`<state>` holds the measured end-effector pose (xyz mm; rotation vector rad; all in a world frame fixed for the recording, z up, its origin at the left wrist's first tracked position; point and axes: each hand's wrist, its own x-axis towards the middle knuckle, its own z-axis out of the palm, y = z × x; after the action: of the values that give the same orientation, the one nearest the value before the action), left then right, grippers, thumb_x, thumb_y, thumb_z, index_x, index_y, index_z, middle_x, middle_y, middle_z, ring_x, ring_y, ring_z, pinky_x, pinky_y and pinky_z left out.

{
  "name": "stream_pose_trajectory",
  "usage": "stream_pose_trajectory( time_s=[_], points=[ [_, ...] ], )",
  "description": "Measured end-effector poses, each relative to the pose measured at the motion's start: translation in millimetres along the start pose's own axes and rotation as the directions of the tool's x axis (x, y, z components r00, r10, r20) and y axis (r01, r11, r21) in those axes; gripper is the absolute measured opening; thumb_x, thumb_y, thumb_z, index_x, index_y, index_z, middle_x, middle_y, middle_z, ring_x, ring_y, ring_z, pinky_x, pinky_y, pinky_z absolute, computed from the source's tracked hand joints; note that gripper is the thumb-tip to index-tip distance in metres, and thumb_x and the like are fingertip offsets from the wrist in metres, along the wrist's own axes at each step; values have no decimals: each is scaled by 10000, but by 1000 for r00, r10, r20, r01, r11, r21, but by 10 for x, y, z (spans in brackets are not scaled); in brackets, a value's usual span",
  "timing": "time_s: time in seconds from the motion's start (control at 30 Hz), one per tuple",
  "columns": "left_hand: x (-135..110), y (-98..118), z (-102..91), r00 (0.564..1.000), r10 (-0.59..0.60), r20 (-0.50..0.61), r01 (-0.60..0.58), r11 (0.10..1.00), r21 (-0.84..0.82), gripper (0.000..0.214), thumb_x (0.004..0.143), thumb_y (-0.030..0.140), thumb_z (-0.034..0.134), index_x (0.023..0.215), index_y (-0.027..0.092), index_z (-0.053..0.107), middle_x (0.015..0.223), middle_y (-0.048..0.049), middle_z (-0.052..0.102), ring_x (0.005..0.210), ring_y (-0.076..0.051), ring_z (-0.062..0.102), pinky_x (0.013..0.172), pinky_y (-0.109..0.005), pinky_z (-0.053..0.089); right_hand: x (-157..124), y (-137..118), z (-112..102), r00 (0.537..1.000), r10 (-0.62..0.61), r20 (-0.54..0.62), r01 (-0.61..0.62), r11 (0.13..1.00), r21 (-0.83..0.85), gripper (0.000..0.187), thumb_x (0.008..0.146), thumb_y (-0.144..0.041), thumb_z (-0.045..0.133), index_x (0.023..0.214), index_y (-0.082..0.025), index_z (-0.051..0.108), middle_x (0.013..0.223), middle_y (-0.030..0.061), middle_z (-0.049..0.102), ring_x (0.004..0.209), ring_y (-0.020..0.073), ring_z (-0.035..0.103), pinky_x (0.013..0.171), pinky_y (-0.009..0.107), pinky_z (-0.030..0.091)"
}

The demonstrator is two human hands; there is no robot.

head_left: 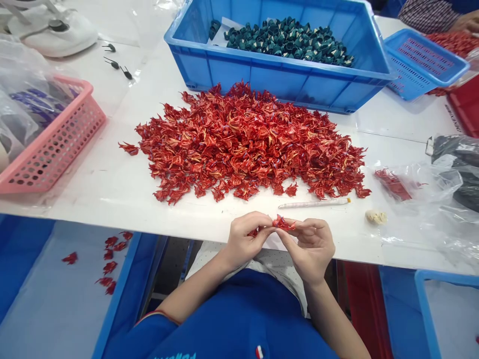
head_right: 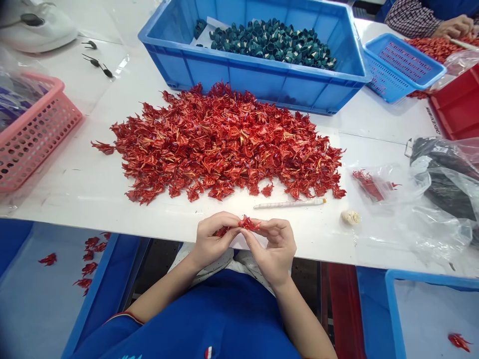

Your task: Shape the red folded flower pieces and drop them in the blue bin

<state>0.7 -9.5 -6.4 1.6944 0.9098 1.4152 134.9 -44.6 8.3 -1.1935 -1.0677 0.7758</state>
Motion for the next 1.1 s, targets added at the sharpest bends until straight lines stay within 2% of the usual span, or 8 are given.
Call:
stream_pose_trajectory(
  time_s=[0.33, 0.4, 0.5, 0.63, 0.73, 0.87, 0.97, 1.1],
  points=[
    [-17, -2, 25, 999, 35, 1, -35, 999, 9, 78, 861, 126, 666, 799, 173, 675, 744, -46, 732, 686, -137, 692, 633, -220, 560, -27, -2, -38, 999, 14, 36, -15, 1000, 4, 400, 747, -128, 777, 971, -262, 474, 866, -38, 770, 785, 165, 764, 726, 265, 652],
    [-9, 4, 24, 999, -27, -19, 27, 1000, 7, 57, 855, 152, 672, 804, 175, 664, 796, -57, 721, 702, -140, 681, 635, -231, 559, 39, -5, -68, 998, 25, 56, -21, 998, -62, 382, 741, -196, 797, 986, -257, 510, 821, -35, 753, 756, 171, 758, 687, 273, 648],
    [1, 14, 11, 971, -237, -31, 232, 965, -121, 127, 873, 240, 651, 785, 166, 599, 1021, -103, 703, 556, -82, 617, 511, -211, 526, 250, 5, -138, 999, -13, 49, 26, 964, -266, 222, 792, -298, 748, 933, -233, 590, 806, 3, 733, 720, 164, 722, 607, 263, 601],
    [5, 18, -20, 888, -459, 25, 433, 816, -382, 313, 862, 363, 659, 724, 171, 454, 1097, -123, 698, 401, -15, 507, 371, -165, 451, 594, 85, -209, 997, -79, -22, 46, 765, -642, 186, 834, -359, 647, 935, -203, 641, 809, 35, 710, 615, 154, 617, 547, 286, 485],
    [12, -2, -40, 858, -510, 53, 469, 739, -483, 357, 818, 387, 708, 749, 183, 424, 972, -71, 711, 402, -25, 525, 371, -156, 457, 742, 176, -189, 998, -31, 47, 57, 594, -802, 301, 812, -382, 643, 1041, -187, 641, 788, 36, 707, 608, 178, 589, 628, 335, 469],
    [30, -39, -51, 842, -528, 111, 491, 666, -561, 360, 803, 422, 718, 978, 212, 484, 907, 0, 661, 373, -43, 550, 341, -158, 434, 783, 260, -132, 979, -47, 197, 198, 432, -880, 280, 837, -317, 601, 1080, -201, 678, 856, 78, 698, 774, 243, 611, 712, 371, 463],
    [44, -39, -51, 828, -543, 139, 520, 654, -549, 358, 818, 466, 698, 1008, 200, 552, 864, 11, 614, 384, -43, 559, 339, -150, 416, 773, 256, -140, 972, -65, 226, 227, 503, -834, 141, 841, -264, 591, 899, -214, 710, 807, 62, 685, 741, 224, 600, 702, 363, 466],
    [57, -11, -41, 828, -541, 148, 538, 691, -483, 363, 815, 500, 698, 800, 151, 601, 781, 6, 573, 411, -39, 546, 364, -154, 434, 699, 172, -166, 989, -82, 125, 140, 801, -583, 44, 801, -255, 677, 820, -218, 692, 777, 21, 701, 656, 170, 596, 644, 319, 489]
  ],
)
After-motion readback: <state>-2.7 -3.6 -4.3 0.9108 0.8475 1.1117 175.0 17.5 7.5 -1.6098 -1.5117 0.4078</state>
